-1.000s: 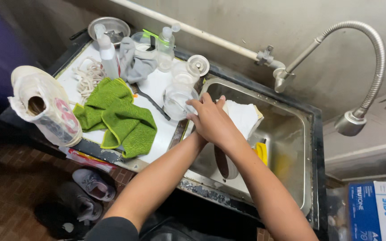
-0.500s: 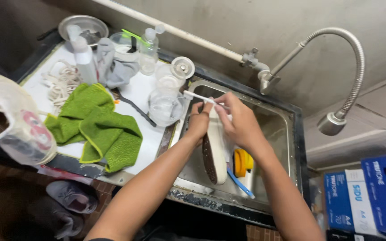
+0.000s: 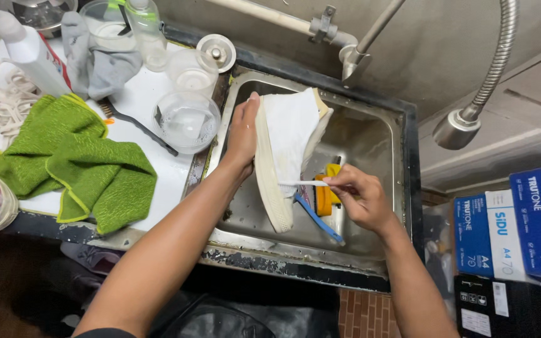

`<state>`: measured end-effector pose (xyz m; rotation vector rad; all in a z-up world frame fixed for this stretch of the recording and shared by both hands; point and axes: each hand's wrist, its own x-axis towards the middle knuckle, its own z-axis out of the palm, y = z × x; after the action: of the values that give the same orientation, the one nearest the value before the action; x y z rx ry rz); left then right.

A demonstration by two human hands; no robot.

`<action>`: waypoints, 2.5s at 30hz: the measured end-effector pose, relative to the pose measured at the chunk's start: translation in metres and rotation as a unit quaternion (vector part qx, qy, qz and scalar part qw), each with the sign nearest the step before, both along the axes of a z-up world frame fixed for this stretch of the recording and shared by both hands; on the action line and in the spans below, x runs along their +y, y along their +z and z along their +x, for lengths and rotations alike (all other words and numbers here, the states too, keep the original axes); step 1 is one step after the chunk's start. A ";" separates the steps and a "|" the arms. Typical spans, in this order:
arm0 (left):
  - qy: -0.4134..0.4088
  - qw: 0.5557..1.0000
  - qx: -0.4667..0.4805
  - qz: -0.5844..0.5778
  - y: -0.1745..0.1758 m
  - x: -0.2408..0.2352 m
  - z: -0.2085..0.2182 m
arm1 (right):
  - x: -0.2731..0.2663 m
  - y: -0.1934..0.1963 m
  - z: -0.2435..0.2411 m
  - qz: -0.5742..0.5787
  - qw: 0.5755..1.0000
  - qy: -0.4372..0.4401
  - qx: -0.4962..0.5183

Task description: The person cleans a white sneaker in a sink using a toothbrush and a white cloth. They scrub the shoe's interior and exterior, then stuff the shoe with a white cloth to maintain its shape.

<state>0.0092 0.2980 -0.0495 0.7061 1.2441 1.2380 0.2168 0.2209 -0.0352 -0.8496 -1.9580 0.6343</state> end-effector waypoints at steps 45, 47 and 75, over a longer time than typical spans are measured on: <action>0.008 0.984 -0.173 -0.052 0.044 -0.020 0.003 | 0.000 -0.010 -0.003 0.004 0.994 -0.012 0.105; 0.005 0.985 -0.160 -0.060 0.051 -0.021 0.001 | -0.001 -0.008 -0.012 0.004 0.998 0.013 0.066; -0.256 0.953 0.159 -0.033 -0.043 0.018 -0.007 | -0.006 0.058 -0.058 0.017 0.987 -0.145 -0.068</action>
<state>0.0017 0.3165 -0.0925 1.1286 1.2460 0.6686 0.1592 0.2145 0.0231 -1.1568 -1.9093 0.3793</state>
